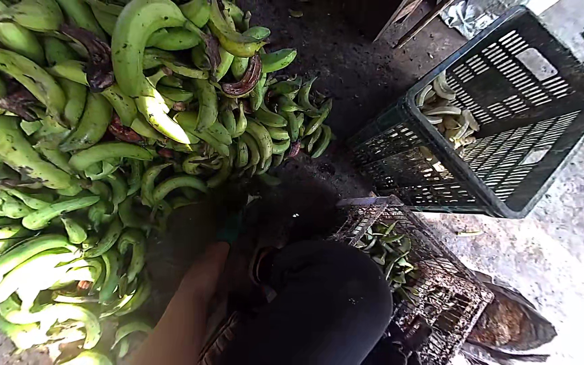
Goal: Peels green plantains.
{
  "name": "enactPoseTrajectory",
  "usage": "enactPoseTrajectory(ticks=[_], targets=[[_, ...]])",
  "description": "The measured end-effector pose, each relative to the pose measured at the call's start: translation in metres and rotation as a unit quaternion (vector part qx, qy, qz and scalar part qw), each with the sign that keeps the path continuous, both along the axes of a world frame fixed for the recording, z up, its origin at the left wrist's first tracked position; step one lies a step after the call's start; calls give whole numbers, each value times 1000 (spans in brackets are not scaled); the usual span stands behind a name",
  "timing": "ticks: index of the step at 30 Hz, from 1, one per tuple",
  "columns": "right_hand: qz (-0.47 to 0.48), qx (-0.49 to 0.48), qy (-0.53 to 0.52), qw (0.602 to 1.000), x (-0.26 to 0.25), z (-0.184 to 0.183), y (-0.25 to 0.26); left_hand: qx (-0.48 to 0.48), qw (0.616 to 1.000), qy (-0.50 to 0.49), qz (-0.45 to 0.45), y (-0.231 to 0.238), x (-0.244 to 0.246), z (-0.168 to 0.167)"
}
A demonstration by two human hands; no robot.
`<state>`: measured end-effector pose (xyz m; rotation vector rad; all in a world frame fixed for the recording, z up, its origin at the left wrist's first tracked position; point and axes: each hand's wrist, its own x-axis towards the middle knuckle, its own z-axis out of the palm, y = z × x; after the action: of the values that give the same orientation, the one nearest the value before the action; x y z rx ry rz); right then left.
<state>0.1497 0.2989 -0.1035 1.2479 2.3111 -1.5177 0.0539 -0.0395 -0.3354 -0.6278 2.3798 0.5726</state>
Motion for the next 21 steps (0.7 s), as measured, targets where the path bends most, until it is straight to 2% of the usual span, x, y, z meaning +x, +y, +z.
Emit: enactPoseTrajectory(ticks=[6,9,13,17,19,21], targets=[[4,-10,-24,1000,-6,31,-19,-9,1000,-11,24,3,-13,16],[-2,-10,33,999,12,-7,6,2,998,-26,49,1,-13,15],[7,-83,71,994,22,-38,34,6,995,-20,93,-5,-19,16],[-23,-81,48,995,17,-25,20,21,999,-27,26,-19,-18,22],[0,-112,76,991,24,-42,32,20,999,-24,-15,-23,-19,23],[-6,-120,45,992,20,-36,28,20,998,-45,-32,-24,-28,31]])
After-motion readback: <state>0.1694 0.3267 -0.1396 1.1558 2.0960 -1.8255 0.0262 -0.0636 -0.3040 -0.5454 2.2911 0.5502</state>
